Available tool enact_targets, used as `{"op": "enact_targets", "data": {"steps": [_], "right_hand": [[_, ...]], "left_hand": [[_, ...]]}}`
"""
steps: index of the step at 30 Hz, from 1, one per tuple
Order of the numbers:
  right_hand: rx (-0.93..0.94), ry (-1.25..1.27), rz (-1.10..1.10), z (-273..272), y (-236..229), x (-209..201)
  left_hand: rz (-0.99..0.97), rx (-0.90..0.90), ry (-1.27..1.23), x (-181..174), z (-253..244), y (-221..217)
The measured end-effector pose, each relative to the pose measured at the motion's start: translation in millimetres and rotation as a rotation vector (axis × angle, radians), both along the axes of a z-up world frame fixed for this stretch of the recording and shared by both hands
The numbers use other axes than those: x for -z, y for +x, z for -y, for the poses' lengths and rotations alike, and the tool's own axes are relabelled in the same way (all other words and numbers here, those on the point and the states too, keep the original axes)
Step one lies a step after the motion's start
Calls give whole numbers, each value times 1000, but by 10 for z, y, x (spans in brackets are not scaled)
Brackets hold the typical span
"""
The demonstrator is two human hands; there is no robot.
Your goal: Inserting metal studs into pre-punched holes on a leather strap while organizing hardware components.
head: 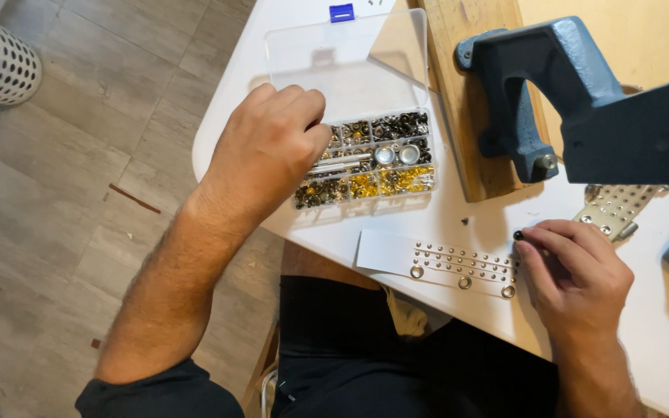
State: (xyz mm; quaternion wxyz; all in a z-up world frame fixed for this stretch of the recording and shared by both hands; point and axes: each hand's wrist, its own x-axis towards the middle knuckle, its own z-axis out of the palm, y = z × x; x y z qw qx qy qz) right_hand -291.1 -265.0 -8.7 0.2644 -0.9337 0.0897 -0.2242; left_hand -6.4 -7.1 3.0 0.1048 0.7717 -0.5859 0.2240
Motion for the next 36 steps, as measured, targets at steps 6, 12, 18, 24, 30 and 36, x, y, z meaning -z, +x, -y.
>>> {"op": "enact_targets", "data": {"steps": [6, 12, 18, 24, 30, 36], "right_hand": [[1, 39, 59, 29, 24, 22], [56, 85, 29, 27, 10, 22], [-48, -23, 14, 46, 48, 39], [-15, -16, -31, 50, -1, 64], [-7, -3, -47, 47, -4, 88], [72, 115, 21, -17, -37, 66]], "left_hand": [[-43, -13, 1, -40, -21, -119], [-222, 5, -239, -32, 20, -380], [-310, 295, -208, 79, 701, -1039], [-201, 200, -56, 319, 1116, -1328], [-385, 156, -99, 418, 1061, -1389], [-724, 228, -397, 197, 743, -1435]]}}
